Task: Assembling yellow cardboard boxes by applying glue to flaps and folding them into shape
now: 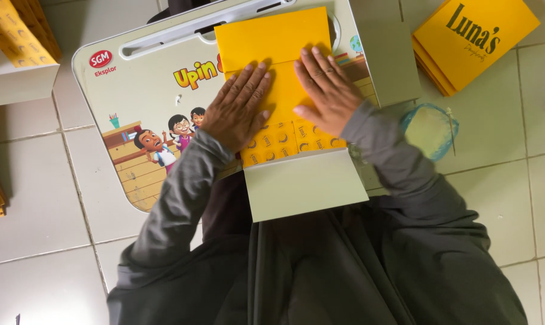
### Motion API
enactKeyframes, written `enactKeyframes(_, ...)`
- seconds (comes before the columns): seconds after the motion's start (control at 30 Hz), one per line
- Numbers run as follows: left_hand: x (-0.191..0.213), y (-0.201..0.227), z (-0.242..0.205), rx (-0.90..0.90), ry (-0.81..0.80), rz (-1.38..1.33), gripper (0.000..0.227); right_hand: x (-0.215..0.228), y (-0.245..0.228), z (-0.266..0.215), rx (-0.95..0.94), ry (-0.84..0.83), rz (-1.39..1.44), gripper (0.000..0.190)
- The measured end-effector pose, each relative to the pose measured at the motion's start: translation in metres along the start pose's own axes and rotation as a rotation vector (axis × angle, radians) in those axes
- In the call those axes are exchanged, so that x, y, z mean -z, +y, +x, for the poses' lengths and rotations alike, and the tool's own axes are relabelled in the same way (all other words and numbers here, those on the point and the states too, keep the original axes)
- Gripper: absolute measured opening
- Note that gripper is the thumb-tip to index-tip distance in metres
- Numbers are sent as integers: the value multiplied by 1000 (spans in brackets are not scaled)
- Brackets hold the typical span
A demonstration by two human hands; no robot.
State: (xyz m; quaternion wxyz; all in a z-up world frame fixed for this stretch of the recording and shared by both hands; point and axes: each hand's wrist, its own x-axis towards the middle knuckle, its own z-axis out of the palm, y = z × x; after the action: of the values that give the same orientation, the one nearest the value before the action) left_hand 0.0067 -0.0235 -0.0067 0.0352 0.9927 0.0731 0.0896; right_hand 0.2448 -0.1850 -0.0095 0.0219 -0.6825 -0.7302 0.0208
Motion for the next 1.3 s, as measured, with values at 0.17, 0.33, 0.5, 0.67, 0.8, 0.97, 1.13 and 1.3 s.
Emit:
enactKeyframes(0.17,-4,22,3,91,123,33,60,10,2,-10,60,24,12,71)
enactKeyframes(0.33,-11,64,13,387,190,26,59,0,-24,-8,-186,138,-8,77)
enactKeyframes(0.5,-22,67,11,490,192,12,61,-6,-24,-10,-248,249,-11,73)
enactKeyframes(0.67,-16,56,14,438,257,-143,61,-13,2,-4,-150,339,133,79)
enactKeyframes(0.8,-11,38,29,400,344,-232,67,1,23,11,-68,494,176,79)
enactKeyframes(0.97,-28,31,46,468,164,-11,72,-1,19,28,-252,238,-39,74)
enactKeyframes(1.13,-24,32,45,456,58,72,76,-4,16,1,-305,93,-207,64)
enactKeyframes(1.3,-21,28,49,449,-28,164,81,-6,20,-89,-233,341,372,53)
